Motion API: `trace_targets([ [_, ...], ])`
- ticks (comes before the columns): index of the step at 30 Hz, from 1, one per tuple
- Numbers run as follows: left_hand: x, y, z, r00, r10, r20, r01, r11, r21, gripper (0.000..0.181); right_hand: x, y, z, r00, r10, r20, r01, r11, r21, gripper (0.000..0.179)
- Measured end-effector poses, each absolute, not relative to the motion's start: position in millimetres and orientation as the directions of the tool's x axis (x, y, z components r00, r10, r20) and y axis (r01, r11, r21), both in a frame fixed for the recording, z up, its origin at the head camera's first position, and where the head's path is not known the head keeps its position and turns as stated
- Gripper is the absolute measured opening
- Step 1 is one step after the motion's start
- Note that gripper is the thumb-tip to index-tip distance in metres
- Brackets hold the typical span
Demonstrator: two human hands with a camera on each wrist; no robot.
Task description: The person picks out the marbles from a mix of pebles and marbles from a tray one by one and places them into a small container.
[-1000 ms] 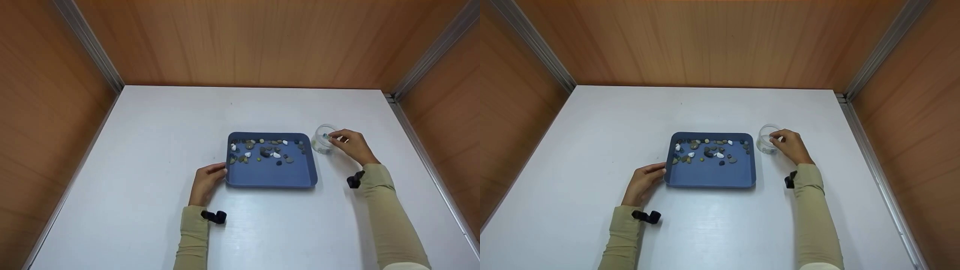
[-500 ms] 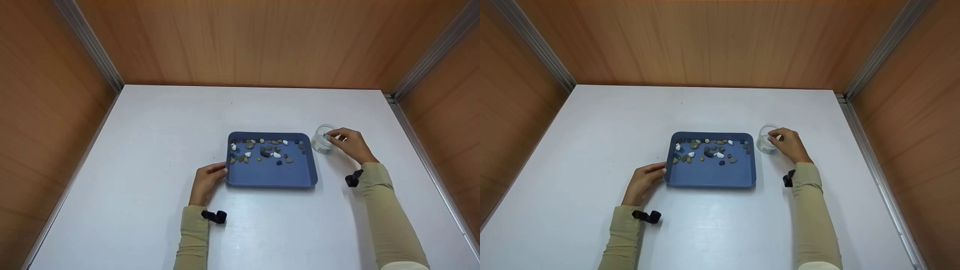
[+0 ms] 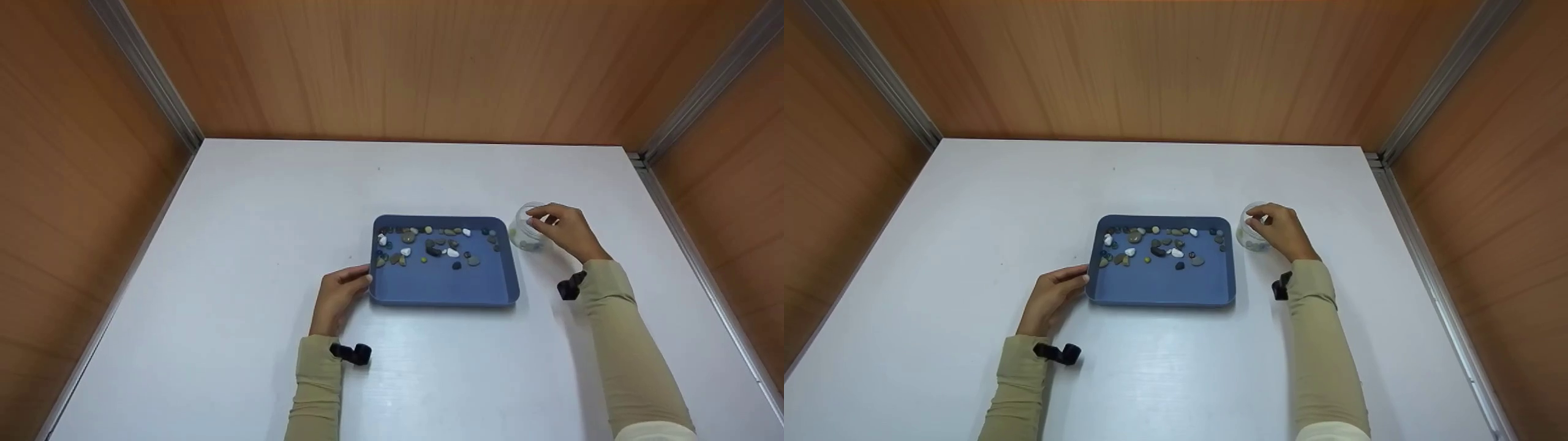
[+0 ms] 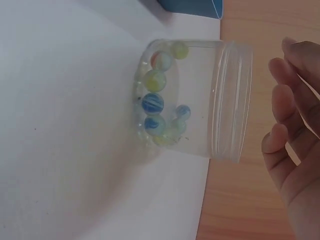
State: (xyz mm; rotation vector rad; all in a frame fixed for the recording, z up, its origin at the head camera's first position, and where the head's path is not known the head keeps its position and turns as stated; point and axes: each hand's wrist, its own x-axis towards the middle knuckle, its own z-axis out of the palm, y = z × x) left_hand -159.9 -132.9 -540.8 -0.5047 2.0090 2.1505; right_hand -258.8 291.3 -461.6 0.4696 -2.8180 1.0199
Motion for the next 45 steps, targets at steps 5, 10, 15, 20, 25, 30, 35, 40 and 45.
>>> trace_targets([
  [5,-159.2,-133.2,-541.2,-0.933,-0.107,-0.344,-0.333,-0.103,0.937,0.031,-260.6,286.2,-460.8,-0.94,-0.273,0.203,-0.339,0.718,-0.608,0.024],
  [10,-158.5,-133.2,-541.5,-0.933,-0.106,-0.345,-0.332,-0.126,0.935,0.03,-261.5,280.1,-459.1,-0.941,-0.281,0.188,-0.336,0.716,-0.612,0.026],
  [15,-158.4,-133.0,-540.9,-0.93,-0.112,-0.35,-0.338,-0.117,0.934,0.029,-261.5,269.9,-455.4,-0.939,-0.294,0.18,-0.34,0.704,-0.623,0.025],
  [20,-158.6,-132.4,-541.5,-0.932,-0.115,-0.345,-0.334,-0.104,0.937,0.029,-261.4,257.2,-452.5,-0.927,-0.325,0.189,-0.369,0.686,-0.627,0.024],
  [25,-158.5,-131.9,-541.5,-0.933,-0.119,-0.341,-0.331,-0.093,0.939,0.028,-262.8,244.3,-450.2,-0.915,-0.351,0.2,-0.394,0.665,-0.635,0.023],
  [30,-158.9,-132.0,-540.9,-0.93,-0.122,-0.347,-0.338,-0.088,0.937,0.028,-264.5,231.7,-448.5,-0.911,-0.366,0.192,-0.399,0.659,-0.637,0.024],
  [35,-159.2,-133.1,-539.8,-0.935,-0.109,-0.339,-0.329,-0.094,0.939,0.031,-267.8,218.1,-447.4,-0.906,-0.378,0.189,-0.405,0.648,-0.645,0.023],
  [40,-159.7,-132.7,-539.7,-0.933,-0.117,-0.342,-0.331,-0.1,0.938,0.03,-270.7,205.1,-448.4,-0.901,-0.393,0.185,-0.411,0.633,-0.656,0.022],
  [45,-160.4,-132.3,-540.2,-0.929,-0.117,-0.352,-0.341,-0.102,0.934,0.031,-271.9,192.4,-448.8,-0.895,-0.407,0.182,-0.416,0.616,-0.669,0.021],
])
